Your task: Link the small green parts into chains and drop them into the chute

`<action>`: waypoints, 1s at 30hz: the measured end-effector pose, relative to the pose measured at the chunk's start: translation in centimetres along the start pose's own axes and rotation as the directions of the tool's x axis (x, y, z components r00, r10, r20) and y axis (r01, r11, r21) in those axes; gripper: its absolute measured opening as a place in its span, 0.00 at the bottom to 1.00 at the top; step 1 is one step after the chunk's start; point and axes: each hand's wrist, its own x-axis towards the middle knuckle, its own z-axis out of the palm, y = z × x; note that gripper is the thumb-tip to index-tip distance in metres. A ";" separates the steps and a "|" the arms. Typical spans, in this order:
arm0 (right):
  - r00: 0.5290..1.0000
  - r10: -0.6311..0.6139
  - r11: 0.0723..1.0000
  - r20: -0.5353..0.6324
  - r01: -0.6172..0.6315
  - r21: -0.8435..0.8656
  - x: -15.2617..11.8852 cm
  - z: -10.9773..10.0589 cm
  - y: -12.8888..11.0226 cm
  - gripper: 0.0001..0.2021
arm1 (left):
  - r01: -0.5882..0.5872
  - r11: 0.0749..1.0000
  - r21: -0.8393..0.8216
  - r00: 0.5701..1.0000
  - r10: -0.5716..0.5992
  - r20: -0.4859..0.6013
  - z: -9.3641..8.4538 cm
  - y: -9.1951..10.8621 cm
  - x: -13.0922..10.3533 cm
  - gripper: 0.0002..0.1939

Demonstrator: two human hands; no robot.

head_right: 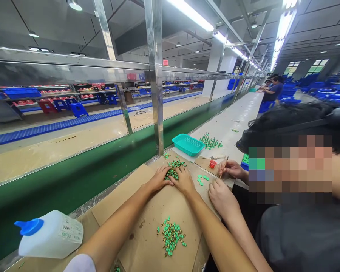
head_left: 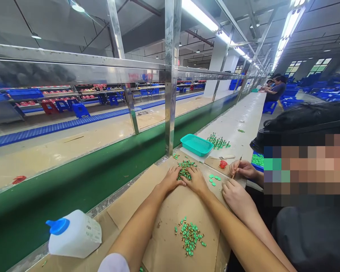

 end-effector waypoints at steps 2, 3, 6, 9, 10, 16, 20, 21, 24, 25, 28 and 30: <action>1.000 0.004 1.000 0.005 -0.004 0.003 0.0 -0.2 -0.1 0.17 | 0.016 0.999 -0.043 1.000 -0.016 -0.004 -0.1 0.1 -0.1 0.25; 1.000 0.008 1.000 0.008 -0.008 0.005 0.0 -0.2 -0.2 0.17 | 0.027 0.997 -0.067 1.000 -0.027 -0.009 -0.2 0.2 -0.2 0.24; 1.000 0.024 1.000 0.016 -0.024 0.013 0.0 -0.5 -0.4 0.17 | 0.070 0.987 -0.144 0.997 -0.075 -0.034 -0.3 0.5 -0.2 0.22; 0.999 0.042 0.999 0.027 -0.043 0.020 0.0 -0.8 -0.9 0.16 | 0.121 0.965 -0.231 0.988 -0.140 -0.068 -0.1 1.1 -0.1 0.20; 0.998 0.051 0.998 0.031 -0.052 0.022 0.1 -0.9 -1.0 0.15 | 0.138 0.954 -0.266 0.983 -0.165 -0.081 0.0 1.2 0.0 0.20; 0.990 0.134 0.989 0.034 -0.136 0.060 2.5 0.0 -1.3 0.14 | 0.206 0.799 -0.566 0.926 -0.346 -0.152 0.7 0.9 1.5 0.17; 0.982 0.188 0.977 -0.005 -0.186 0.108 4.2 1.4 -1.6 0.14 | 0.180 0.577 -0.797 0.868 -0.475 -0.148 1.5 0.4 3.0 0.17; 0.979 0.201 0.973 -0.022 -0.197 0.117 4.4 1.8 -1.8 0.14 | 0.159 0.510 -0.845 0.852 -0.503 -0.143 1.8 0.5 3.4 0.18; 0.971 0.226 0.969 -0.085 -0.215 0.121 4.8 2.9 -2.8 0.14 | 0.058 0.310 -0.949 0.807 -0.574 -0.138 2.7 1.4 4.4 0.19; 0.968 0.229 0.970 -0.107 -0.217 0.113 4.8 3.2 -3.1 0.14 | 0.017 0.250 -0.968 0.793 -0.593 -0.139 3.0 1.8 4.6 0.19; 0.957 0.227 0.974 -0.180 -0.222 0.049 4.3 3.4 -3.5 0.14 | -0.111 0.094 -0.989 0.743 -0.653 -0.145 3.7 3.2 5.2 0.18; 0.947 0.215 0.973 -0.237 -0.228 -0.027 3.2 2.5 -3.0 0.11 | -0.182 0.012 -0.983 0.711 -0.689 -0.140 3.9 4.0 5.4 0.18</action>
